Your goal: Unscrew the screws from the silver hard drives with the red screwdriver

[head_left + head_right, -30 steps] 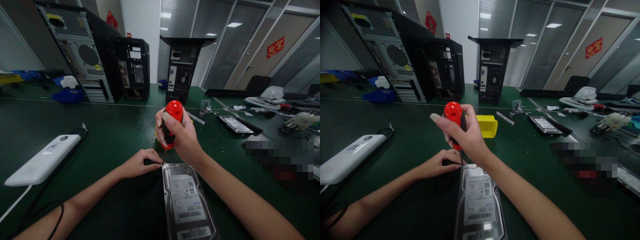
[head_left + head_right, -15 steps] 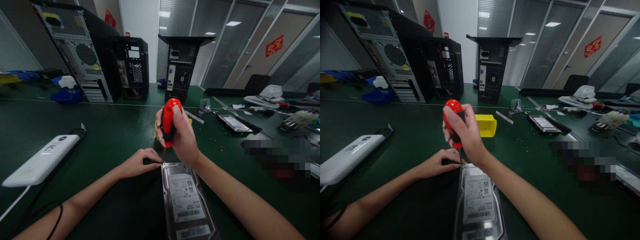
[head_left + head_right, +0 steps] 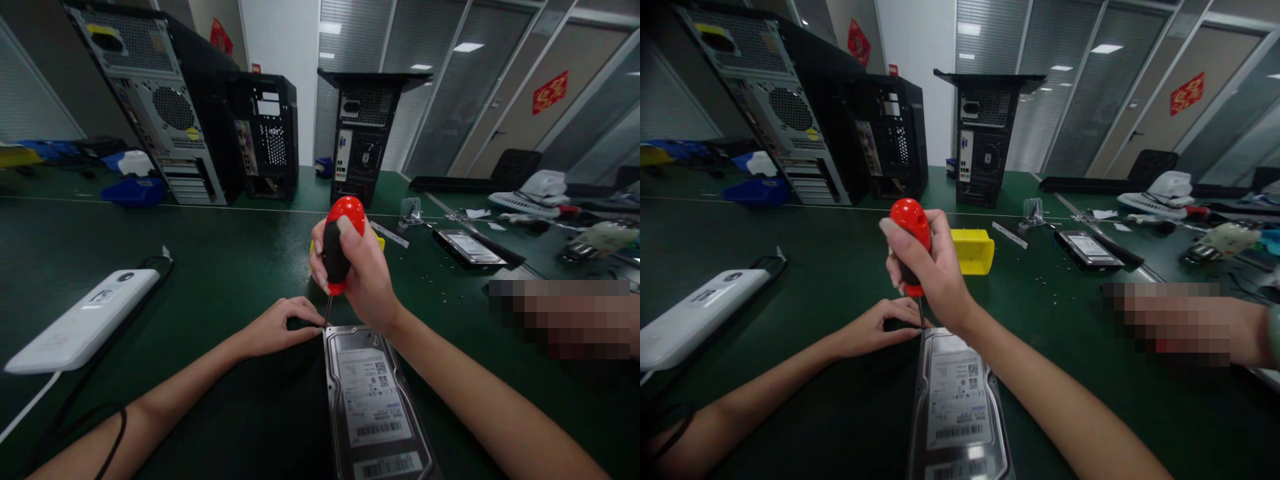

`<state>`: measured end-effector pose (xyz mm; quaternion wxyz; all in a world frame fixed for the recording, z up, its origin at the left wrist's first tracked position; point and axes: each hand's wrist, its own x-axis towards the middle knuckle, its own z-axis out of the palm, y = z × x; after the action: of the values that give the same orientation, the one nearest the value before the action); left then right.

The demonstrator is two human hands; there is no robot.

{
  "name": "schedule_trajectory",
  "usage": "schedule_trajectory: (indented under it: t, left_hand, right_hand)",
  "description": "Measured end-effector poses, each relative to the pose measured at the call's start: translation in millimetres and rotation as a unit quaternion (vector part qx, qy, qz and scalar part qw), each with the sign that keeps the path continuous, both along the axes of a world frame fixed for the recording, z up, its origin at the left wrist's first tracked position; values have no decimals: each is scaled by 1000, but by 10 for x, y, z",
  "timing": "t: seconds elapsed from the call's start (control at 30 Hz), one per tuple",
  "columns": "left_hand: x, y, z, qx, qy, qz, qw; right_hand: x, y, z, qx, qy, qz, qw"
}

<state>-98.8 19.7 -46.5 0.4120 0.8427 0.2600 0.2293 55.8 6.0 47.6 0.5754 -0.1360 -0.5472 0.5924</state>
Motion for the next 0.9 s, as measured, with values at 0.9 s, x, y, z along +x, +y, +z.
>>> schedule_trajectory:
  t: [0.9]
  left_hand:
    - [2,-4,-17,9,7,1,1000]
  right_hand:
    - [15,-31,-33,37,10,56,998]
